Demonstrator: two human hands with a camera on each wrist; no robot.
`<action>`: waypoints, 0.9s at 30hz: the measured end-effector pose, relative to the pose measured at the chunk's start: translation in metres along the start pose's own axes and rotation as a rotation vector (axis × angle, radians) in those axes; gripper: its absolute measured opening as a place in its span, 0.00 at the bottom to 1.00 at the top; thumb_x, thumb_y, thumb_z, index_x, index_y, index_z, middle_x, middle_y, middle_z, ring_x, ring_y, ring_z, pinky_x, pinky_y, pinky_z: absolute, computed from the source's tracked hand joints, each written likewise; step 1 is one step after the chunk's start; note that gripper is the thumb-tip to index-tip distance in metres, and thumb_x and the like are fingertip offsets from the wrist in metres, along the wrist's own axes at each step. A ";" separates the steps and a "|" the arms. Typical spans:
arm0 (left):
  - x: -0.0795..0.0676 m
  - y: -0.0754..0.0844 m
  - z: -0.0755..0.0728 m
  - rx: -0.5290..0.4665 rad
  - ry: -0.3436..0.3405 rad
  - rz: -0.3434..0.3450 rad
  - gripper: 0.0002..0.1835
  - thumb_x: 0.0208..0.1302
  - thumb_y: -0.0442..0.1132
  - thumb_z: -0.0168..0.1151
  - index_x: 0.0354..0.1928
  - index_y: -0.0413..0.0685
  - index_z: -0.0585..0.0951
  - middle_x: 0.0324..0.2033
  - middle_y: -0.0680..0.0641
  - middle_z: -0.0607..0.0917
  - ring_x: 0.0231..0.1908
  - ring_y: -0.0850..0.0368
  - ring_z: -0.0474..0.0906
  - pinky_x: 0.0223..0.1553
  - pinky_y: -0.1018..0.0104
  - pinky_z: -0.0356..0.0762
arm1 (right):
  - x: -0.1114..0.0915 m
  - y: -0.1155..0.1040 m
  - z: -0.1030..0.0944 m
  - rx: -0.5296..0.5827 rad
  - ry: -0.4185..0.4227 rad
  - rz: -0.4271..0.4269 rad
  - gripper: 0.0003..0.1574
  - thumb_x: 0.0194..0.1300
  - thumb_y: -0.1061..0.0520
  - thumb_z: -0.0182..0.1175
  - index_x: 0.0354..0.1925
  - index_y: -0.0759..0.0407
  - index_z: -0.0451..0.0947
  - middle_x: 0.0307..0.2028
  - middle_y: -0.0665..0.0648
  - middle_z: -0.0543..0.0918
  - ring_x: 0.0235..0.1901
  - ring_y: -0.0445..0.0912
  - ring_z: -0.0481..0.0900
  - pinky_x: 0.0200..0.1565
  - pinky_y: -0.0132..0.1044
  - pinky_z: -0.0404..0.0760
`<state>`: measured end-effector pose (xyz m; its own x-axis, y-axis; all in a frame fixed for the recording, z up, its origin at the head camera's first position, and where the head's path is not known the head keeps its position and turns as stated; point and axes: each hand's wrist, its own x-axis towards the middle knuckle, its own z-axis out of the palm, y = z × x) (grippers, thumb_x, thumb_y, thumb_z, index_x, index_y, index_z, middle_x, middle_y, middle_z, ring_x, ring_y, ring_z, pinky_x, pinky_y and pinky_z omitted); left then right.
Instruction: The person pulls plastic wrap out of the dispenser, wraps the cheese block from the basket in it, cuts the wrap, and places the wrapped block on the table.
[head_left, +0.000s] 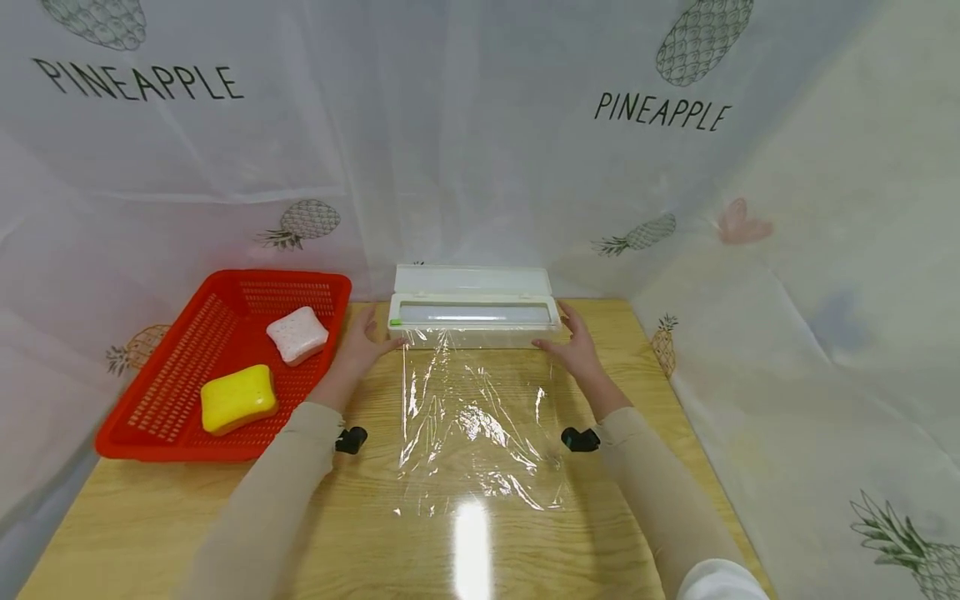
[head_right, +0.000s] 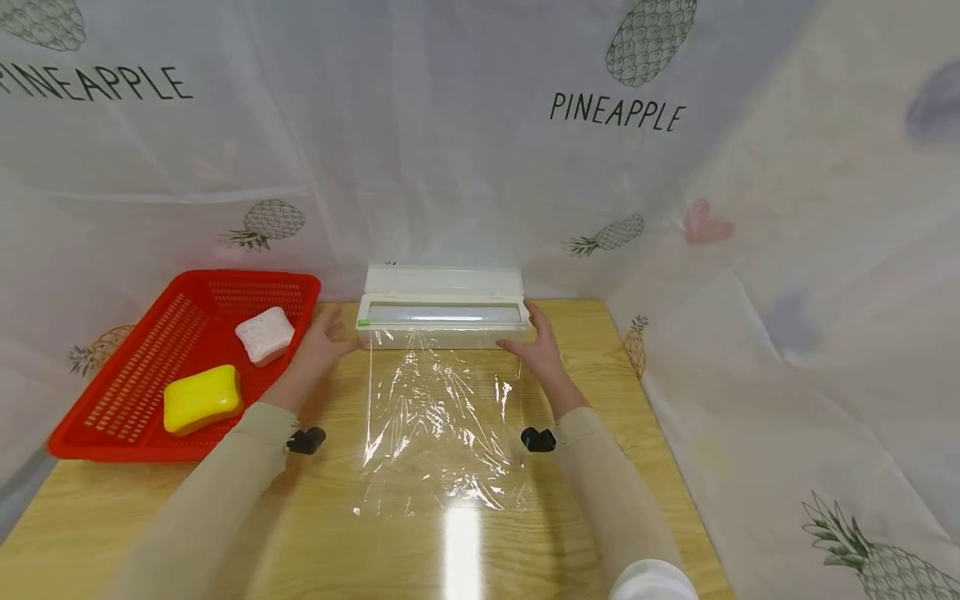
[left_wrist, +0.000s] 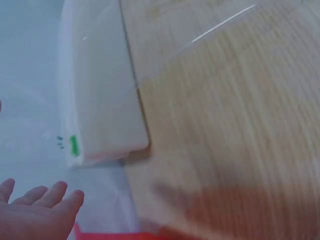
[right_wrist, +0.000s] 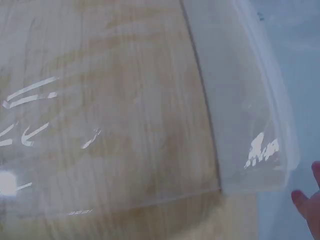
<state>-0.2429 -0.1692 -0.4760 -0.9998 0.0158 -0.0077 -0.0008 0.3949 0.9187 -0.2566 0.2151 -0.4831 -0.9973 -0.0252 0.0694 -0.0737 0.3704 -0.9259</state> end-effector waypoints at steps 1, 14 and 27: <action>-0.001 0.003 -0.006 -0.007 -0.004 0.004 0.53 0.58 0.41 0.72 0.77 0.43 0.46 0.74 0.37 0.53 0.71 0.39 0.52 0.68 0.47 0.54 | 0.001 -0.004 0.001 0.007 -0.010 -0.019 0.59 0.57 0.58 0.73 0.76 0.46 0.50 0.74 0.58 0.51 0.72 0.57 0.51 0.67 0.58 0.55; -0.021 0.015 -0.094 0.083 -0.017 0.006 0.48 0.62 0.44 0.69 0.76 0.48 0.51 0.72 0.37 0.58 0.68 0.37 0.57 0.63 0.43 0.64 | -0.008 -0.079 0.044 0.162 -0.323 -0.195 0.50 0.58 0.68 0.68 0.73 0.62 0.56 0.70 0.65 0.60 0.67 0.63 0.59 0.66 0.58 0.57; -0.059 -0.032 -0.153 0.368 -0.102 -0.037 0.44 0.63 0.47 0.67 0.73 0.36 0.56 0.61 0.29 0.70 0.60 0.32 0.66 0.58 0.37 0.67 | -0.023 -0.080 0.123 0.187 -0.516 -0.286 0.48 0.54 0.69 0.71 0.69 0.66 0.61 0.64 0.68 0.69 0.61 0.64 0.67 0.63 0.58 0.64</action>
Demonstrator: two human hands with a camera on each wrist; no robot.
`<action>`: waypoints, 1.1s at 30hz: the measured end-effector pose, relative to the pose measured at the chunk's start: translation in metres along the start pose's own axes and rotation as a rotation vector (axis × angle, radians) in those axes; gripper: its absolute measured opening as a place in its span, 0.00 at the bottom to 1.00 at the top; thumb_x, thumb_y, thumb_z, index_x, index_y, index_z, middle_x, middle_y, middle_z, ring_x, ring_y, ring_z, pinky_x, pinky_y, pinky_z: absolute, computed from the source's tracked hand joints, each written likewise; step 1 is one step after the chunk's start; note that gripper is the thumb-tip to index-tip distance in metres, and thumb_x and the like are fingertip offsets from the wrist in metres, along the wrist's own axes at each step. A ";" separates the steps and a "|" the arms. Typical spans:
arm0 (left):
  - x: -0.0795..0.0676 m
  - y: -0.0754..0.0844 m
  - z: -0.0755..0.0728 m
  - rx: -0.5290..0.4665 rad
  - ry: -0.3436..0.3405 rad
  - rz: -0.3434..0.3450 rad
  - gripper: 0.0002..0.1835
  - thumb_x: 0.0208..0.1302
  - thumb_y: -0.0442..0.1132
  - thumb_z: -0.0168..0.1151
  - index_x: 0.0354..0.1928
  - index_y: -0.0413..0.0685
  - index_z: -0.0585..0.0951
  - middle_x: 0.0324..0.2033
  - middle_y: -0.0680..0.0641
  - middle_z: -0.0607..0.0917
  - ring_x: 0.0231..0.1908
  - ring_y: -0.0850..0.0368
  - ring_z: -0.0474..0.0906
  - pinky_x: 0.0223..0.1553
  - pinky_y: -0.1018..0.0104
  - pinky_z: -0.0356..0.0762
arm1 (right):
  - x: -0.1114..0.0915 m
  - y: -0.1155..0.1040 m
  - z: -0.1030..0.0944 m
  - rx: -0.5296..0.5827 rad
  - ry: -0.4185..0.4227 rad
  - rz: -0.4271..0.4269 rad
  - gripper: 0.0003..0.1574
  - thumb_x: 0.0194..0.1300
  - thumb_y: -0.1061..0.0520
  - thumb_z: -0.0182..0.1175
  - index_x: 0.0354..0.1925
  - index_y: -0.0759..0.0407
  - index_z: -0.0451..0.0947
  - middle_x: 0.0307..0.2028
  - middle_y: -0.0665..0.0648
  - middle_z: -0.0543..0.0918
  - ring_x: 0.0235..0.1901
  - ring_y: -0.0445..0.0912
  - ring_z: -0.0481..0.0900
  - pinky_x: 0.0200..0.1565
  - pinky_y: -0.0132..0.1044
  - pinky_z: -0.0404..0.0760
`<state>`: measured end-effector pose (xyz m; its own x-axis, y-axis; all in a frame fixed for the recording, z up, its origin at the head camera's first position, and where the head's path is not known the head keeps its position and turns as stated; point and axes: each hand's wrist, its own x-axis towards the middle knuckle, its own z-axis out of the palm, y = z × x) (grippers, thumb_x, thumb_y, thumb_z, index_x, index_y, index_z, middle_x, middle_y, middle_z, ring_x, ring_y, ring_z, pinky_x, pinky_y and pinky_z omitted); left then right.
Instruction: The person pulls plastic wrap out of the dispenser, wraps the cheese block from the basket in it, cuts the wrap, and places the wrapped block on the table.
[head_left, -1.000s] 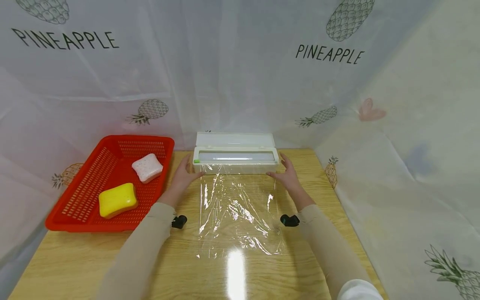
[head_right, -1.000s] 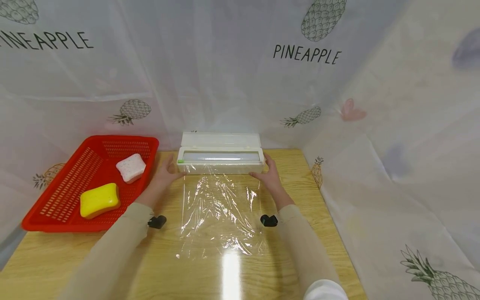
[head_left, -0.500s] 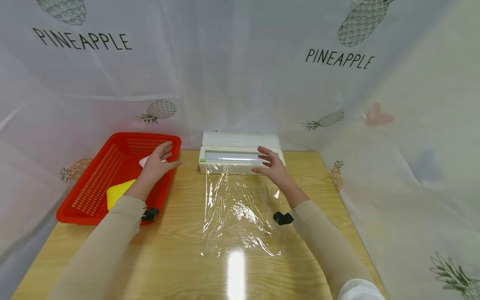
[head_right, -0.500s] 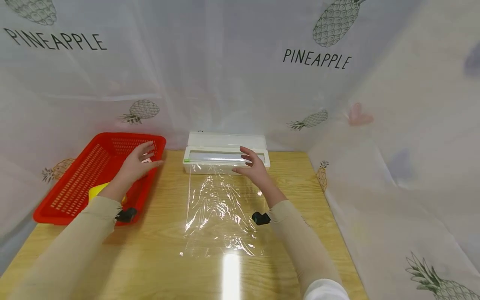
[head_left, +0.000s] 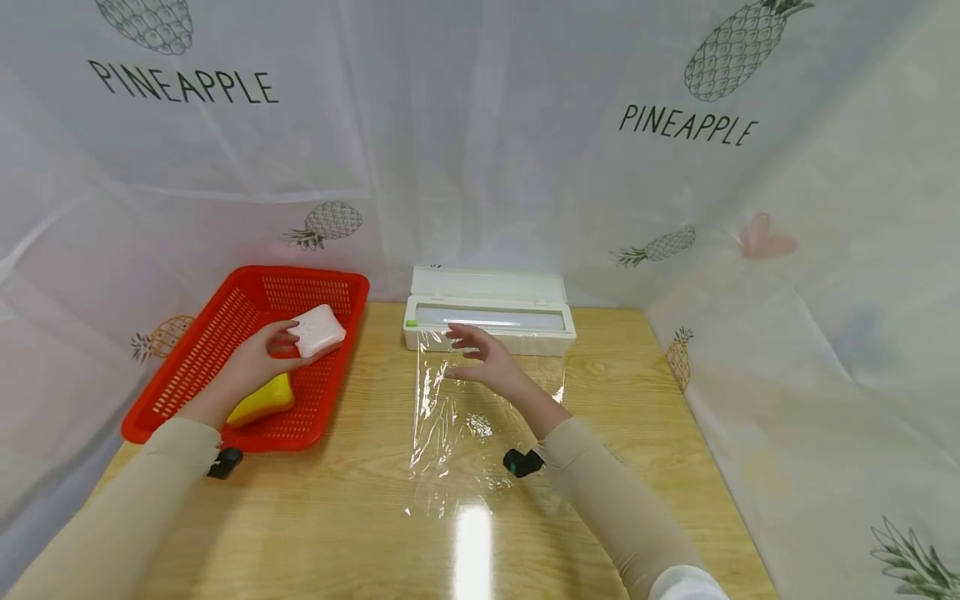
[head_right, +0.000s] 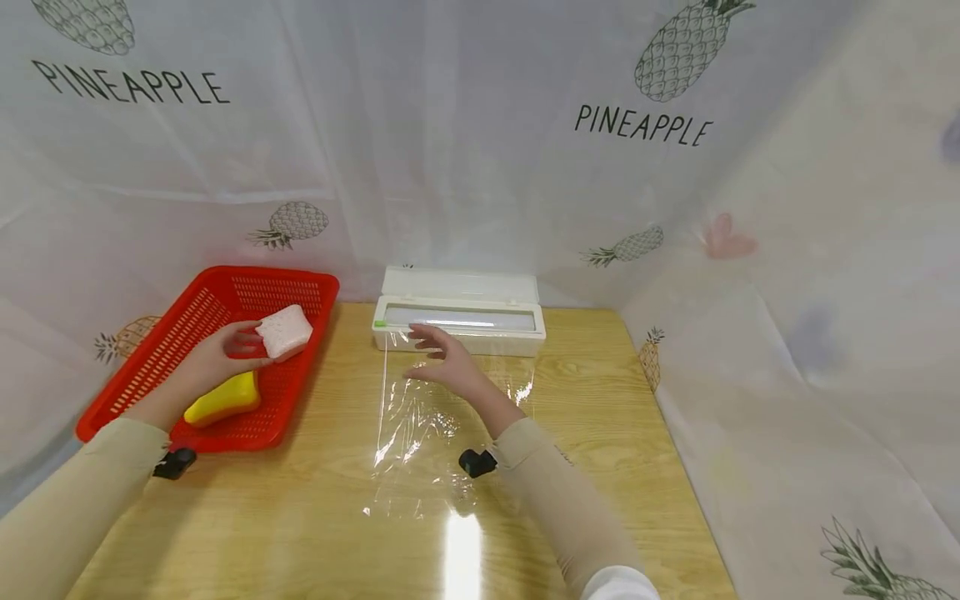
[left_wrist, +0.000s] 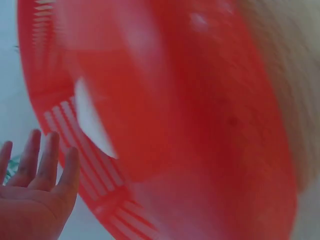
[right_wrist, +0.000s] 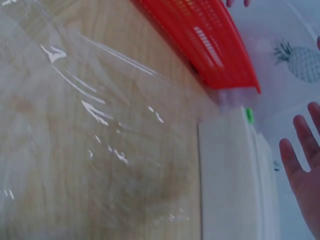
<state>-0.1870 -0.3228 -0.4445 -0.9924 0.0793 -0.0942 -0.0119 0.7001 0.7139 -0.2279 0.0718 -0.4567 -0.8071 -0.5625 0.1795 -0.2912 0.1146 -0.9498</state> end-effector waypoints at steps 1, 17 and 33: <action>-0.003 -0.005 -0.002 0.023 -0.011 -0.002 0.45 0.63 0.49 0.67 0.72 0.36 0.56 0.60 0.29 0.71 0.59 0.31 0.66 0.57 0.37 0.67 | 0.001 0.006 0.005 -0.001 -0.001 0.001 0.47 0.54 0.68 0.71 0.69 0.66 0.62 0.63 0.66 0.71 0.60 0.62 0.68 0.63 0.56 0.65; -0.022 -0.055 -0.011 0.249 -0.072 0.014 0.41 0.53 0.46 0.75 0.62 0.30 0.69 0.56 0.22 0.70 0.54 0.24 0.66 0.52 0.31 0.67 | -0.008 0.026 0.063 0.112 -0.053 0.054 0.41 0.53 0.71 0.71 0.65 0.66 0.68 0.58 0.65 0.76 0.57 0.68 0.69 0.60 0.58 0.68; -0.022 -0.081 -0.013 0.399 -0.092 0.049 0.40 0.41 0.34 0.80 0.57 0.30 0.69 0.51 0.18 0.67 0.50 0.20 0.62 0.51 0.25 0.61 | -0.011 0.037 0.079 0.102 -0.074 0.102 0.39 0.54 0.68 0.72 0.64 0.63 0.71 0.56 0.63 0.78 0.55 0.65 0.72 0.57 0.51 0.74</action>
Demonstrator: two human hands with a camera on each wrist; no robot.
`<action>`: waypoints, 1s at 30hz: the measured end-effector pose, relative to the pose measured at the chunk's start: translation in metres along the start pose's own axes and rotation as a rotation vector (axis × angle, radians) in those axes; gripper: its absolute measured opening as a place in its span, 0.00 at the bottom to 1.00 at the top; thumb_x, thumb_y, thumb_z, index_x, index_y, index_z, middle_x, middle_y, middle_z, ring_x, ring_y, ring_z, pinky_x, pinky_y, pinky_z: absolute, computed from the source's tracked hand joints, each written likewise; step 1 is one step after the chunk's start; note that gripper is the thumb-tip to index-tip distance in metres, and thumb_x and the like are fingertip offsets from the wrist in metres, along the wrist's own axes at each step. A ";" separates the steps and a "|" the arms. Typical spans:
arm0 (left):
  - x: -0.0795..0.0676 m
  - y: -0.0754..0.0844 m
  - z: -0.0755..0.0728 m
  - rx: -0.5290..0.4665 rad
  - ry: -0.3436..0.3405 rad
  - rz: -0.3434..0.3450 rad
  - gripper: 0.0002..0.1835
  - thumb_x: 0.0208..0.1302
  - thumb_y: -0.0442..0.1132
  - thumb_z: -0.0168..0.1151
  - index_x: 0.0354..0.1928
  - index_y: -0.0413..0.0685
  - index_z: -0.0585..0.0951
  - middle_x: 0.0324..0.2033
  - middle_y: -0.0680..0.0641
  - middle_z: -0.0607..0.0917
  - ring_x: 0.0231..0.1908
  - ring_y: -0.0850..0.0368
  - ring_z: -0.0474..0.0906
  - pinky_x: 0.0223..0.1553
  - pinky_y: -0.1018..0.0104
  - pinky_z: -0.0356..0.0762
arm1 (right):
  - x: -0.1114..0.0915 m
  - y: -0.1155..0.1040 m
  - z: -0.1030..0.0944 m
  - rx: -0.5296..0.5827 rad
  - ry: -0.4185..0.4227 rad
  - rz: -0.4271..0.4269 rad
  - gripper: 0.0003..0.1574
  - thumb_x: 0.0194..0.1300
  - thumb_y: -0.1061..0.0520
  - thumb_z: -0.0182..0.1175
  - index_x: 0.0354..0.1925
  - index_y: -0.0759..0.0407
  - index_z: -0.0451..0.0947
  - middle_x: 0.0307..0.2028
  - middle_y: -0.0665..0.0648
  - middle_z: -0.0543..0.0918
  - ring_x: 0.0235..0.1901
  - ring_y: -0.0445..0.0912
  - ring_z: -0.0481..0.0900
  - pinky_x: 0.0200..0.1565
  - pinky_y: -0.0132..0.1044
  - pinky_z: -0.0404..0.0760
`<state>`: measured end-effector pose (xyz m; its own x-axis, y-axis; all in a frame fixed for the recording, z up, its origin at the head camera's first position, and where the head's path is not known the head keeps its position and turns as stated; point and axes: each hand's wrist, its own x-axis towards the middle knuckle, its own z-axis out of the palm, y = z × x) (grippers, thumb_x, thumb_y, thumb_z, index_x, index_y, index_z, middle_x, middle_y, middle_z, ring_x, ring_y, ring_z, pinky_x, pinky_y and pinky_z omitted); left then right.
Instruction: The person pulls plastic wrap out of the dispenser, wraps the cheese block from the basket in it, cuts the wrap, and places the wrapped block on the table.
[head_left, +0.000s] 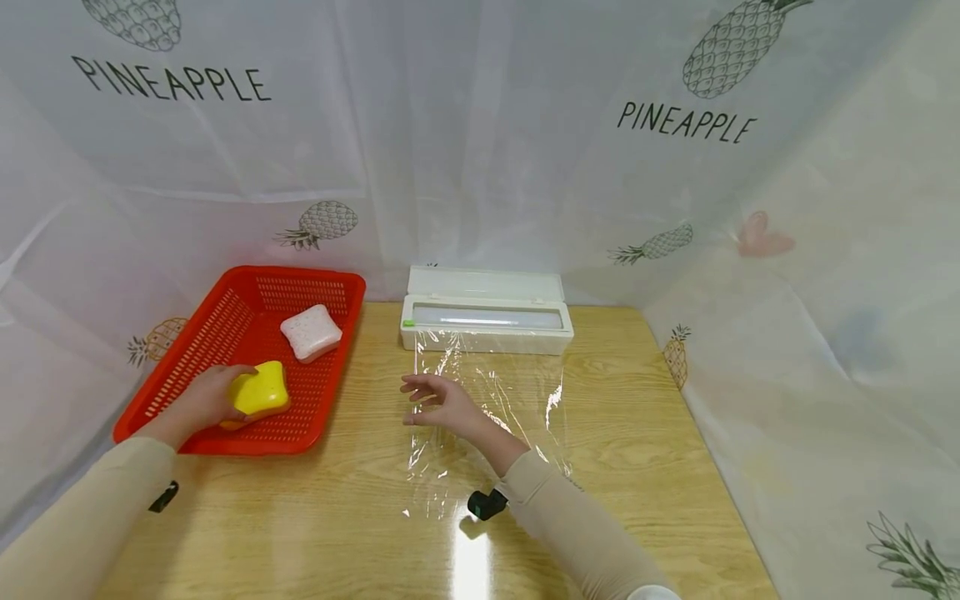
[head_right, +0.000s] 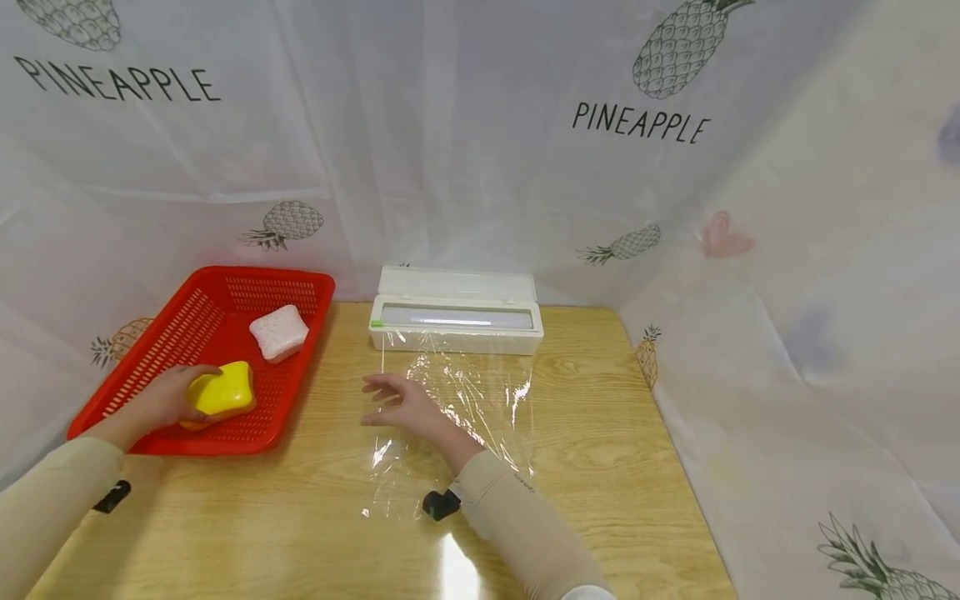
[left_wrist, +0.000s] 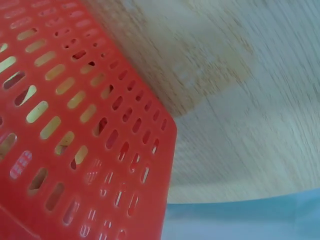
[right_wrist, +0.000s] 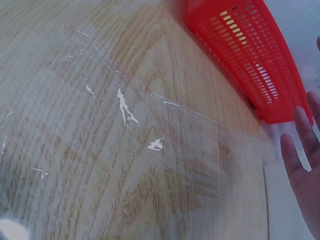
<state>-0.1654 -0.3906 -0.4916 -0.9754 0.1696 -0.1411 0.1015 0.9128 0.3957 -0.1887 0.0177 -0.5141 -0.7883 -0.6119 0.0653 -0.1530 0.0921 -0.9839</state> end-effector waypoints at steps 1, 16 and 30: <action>0.000 0.000 0.000 0.002 -0.005 -0.010 0.41 0.40 0.33 0.80 0.57 0.31 0.69 0.52 0.18 0.65 0.50 0.19 0.61 0.52 0.25 0.60 | 0.000 0.000 0.000 -0.002 0.001 0.000 0.39 0.54 0.67 0.72 0.64 0.62 0.71 0.56 0.63 0.78 0.55 0.64 0.73 0.57 0.51 0.74; 0.002 0.010 -0.008 -0.036 0.037 0.017 0.36 0.44 0.34 0.78 0.56 0.33 0.72 0.48 0.25 0.74 0.46 0.28 0.66 0.48 0.29 0.65 | -0.016 -0.008 -0.011 0.034 0.044 0.011 0.41 0.54 0.72 0.69 0.65 0.69 0.67 0.58 0.71 0.74 0.57 0.69 0.70 0.59 0.54 0.71; 0.014 0.074 -0.044 -0.174 0.143 0.057 0.37 0.49 0.33 0.75 0.61 0.30 0.69 0.56 0.25 0.69 0.52 0.27 0.65 0.53 0.31 0.66 | -0.042 -0.040 -0.046 -0.036 0.064 -0.057 0.39 0.55 0.70 0.69 0.63 0.74 0.67 0.57 0.73 0.74 0.56 0.71 0.70 0.60 0.61 0.67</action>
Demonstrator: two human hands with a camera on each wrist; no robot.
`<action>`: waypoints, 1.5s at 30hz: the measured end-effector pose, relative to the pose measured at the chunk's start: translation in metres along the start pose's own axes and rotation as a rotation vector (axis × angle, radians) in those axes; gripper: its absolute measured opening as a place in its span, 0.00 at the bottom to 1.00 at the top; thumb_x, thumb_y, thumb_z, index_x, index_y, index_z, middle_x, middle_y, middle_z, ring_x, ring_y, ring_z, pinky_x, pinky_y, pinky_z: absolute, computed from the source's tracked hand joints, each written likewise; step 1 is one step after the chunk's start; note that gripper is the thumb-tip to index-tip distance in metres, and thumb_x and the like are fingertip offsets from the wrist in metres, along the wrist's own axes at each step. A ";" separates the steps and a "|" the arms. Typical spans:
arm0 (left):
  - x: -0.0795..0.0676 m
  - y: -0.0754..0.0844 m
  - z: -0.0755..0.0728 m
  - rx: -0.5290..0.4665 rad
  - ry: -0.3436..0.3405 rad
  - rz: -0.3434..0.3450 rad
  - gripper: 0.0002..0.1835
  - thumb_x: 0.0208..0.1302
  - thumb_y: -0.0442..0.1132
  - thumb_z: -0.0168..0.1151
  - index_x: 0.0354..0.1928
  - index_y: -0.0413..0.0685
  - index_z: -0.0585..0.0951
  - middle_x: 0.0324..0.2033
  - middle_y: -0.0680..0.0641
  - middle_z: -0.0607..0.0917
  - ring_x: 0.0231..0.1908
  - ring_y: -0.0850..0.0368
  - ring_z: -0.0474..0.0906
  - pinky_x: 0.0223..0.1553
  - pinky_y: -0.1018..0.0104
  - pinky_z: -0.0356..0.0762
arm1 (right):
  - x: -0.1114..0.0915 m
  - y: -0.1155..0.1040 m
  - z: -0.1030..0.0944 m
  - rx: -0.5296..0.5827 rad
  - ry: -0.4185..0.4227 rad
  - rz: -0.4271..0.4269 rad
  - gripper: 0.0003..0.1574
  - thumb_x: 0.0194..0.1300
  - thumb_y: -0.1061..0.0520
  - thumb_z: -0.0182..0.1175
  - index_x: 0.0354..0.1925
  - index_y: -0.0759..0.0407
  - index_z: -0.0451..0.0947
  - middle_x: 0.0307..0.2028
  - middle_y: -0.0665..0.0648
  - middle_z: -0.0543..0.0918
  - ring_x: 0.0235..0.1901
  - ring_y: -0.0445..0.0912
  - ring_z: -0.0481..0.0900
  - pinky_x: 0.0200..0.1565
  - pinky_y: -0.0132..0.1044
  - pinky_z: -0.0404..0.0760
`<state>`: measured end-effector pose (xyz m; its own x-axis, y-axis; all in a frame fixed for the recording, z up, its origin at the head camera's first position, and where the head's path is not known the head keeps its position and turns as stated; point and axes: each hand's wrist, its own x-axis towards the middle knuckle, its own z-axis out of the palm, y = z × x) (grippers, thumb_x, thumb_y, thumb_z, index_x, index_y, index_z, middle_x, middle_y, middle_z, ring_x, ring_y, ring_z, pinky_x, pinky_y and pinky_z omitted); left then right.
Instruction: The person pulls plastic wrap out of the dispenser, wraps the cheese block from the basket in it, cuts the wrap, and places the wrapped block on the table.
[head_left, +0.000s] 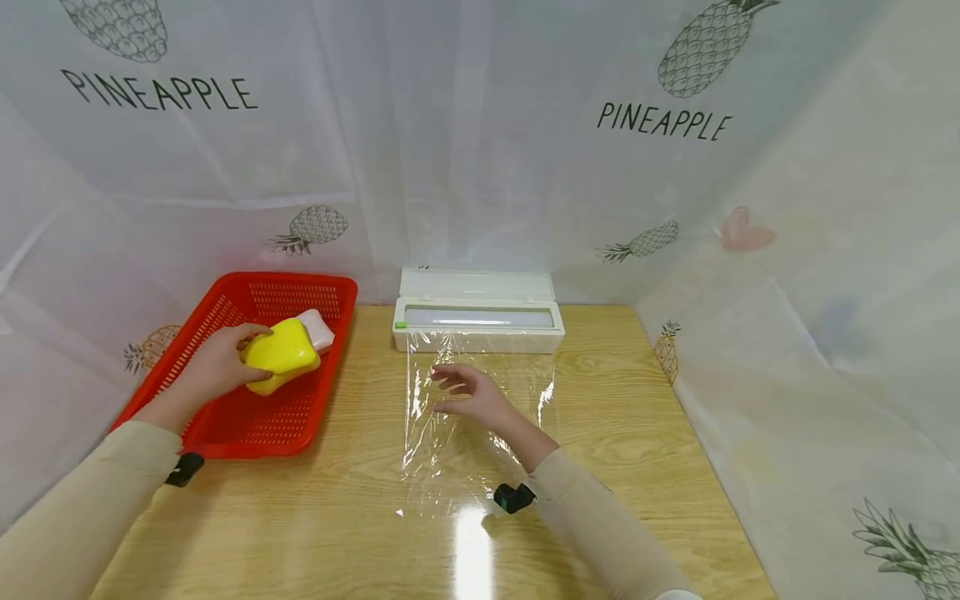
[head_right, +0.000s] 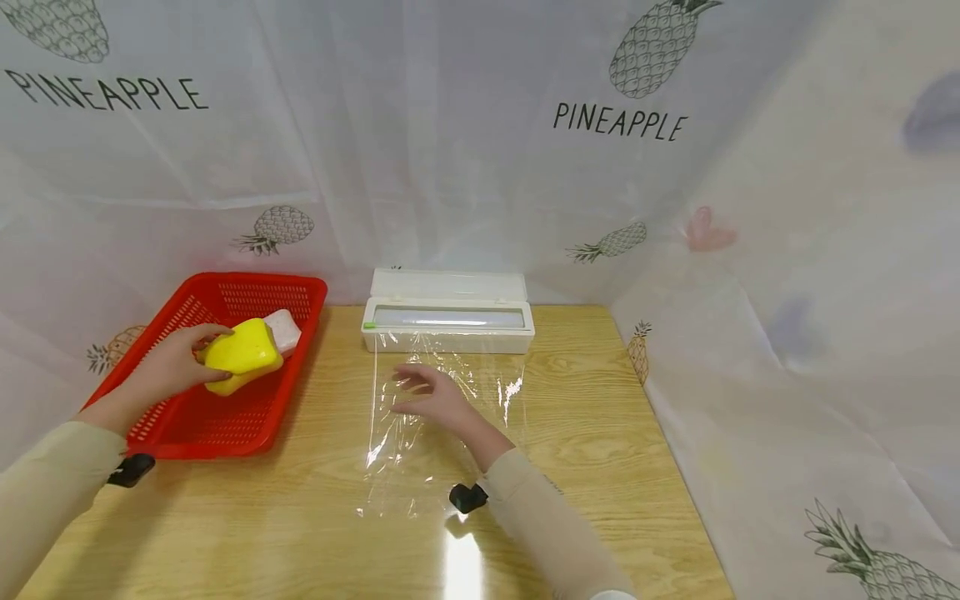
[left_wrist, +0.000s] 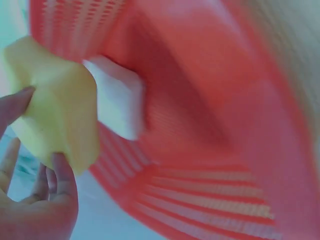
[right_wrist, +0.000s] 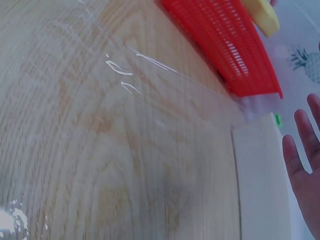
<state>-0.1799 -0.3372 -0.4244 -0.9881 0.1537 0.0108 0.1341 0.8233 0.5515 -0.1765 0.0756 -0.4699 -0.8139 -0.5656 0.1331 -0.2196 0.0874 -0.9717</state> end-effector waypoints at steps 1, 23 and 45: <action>0.000 0.008 0.001 -0.001 0.008 0.007 0.37 0.50 0.33 0.75 0.61 0.31 0.69 0.55 0.25 0.69 0.52 0.27 0.65 0.52 0.31 0.67 | -0.001 0.000 -0.003 0.003 0.001 -0.003 0.39 0.55 0.70 0.69 0.63 0.74 0.67 0.57 0.73 0.74 0.56 0.71 0.69 0.60 0.61 0.67; 0.011 0.131 0.085 -0.240 -0.012 0.191 0.32 0.44 0.28 0.77 0.55 0.39 0.78 0.52 0.37 0.75 0.47 0.43 0.70 0.46 0.50 0.77 | -0.043 0.023 -0.041 0.140 0.203 -0.026 0.40 0.55 0.75 0.66 0.65 0.70 0.66 0.60 0.73 0.71 0.58 0.71 0.67 0.61 0.61 0.64; 0.001 0.182 0.193 -0.384 -0.069 0.233 0.33 0.40 0.29 0.80 0.53 0.51 0.81 0.56 0.49 0.75 0.56 0.48 0.69 0.49 0.57 0.77 | -0.083 0.043 -0.029 0.265 0.307 0.109 0.30 0.56 0.73 0.67 0.58 0.73 0.73 0.68 0.63 0.62 0.54 0.60 0.75 0.48 0.41 0.82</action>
<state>-0.1419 -0.0818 -0.4851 -0.9259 0.3573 0.1227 0.3013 0.5024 0.8105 -0.1339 0.1501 -0.5170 -0.9561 -0.2904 0.0401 -0.0104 -0.1032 -0.9946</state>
